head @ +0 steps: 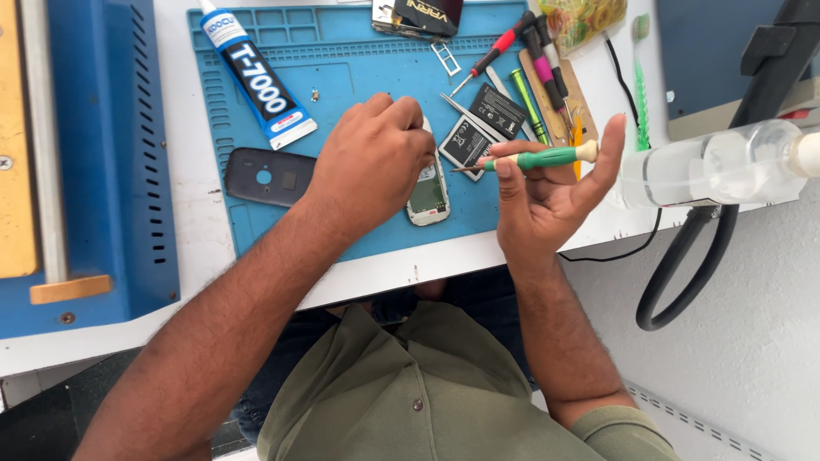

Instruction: The person disassembles a white mobile phone, removes the battery, and uses a screwdriver to unscrew and remove several screws from the phone's internal frame. The person then reassembles the phone by inserting the battery and snapping the back cover into place.

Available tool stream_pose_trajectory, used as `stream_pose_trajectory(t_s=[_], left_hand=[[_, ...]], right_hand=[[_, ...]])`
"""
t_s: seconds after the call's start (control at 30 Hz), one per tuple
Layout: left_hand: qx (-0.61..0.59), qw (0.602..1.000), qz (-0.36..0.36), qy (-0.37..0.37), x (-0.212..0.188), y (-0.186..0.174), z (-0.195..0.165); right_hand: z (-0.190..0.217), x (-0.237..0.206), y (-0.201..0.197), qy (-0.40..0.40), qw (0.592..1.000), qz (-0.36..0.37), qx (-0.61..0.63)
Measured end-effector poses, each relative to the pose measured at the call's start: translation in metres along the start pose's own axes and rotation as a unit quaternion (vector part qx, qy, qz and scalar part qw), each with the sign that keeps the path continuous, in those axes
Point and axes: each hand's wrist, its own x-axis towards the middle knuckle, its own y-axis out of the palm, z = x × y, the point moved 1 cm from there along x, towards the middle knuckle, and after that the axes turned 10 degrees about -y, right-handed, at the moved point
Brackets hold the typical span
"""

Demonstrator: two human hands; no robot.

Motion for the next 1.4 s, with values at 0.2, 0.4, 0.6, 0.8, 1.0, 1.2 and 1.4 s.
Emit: stream_pose_trajectory(t_s=[0.2, 0.4, 0.6, 0.8, 1.0, 1.2, 1.4], left_hand=[[-0.008, 1.0, 0.0, -0.027, 0.003, 0.008, -0.005], [-0.025, 0.999, 0.029, -0.03, 0.006, 0.007, -0.009], [0.013, 0.995, 0.075, 0.061, 0.007, 0.005, -0.014], [0.113, 0.985, 0.042, 0.122, 0.007, 0.007, -0.018], [0.149, 0.978, 0.042, 0.139, 0.006, 0.007, -0.02], [0.136, 0.98, 0.051, 0.139, 0.007, 0.002, -0.017], [0.137, 0.978, 0.051, 0.146, 0.006, 0.0, -0.016]], right_hand=[[-0.002, -0.001, 0.001, 0.005, 1.0, -0.005, 0.0], [-0.002, 0.0, 0.0, 0.018, 0.999, -0.023, 0.026], [-0.003, 0.001, -0.004, 0.026, 0.998, -0.044, 0.038], [-0.004, 0.001, -0.006, 0.026, 0.998, -0.05, 0.04], [-0.005, 0.001, -0.008, 0.029, 0.997, -0.051, 0.05], [-0.007, 0.0, -0.01, 0.024, 0.997, -0.053, 0.056], [-0.007, -0.001, -0.01, 0.024, 0.997, -0.051, 0.054]])
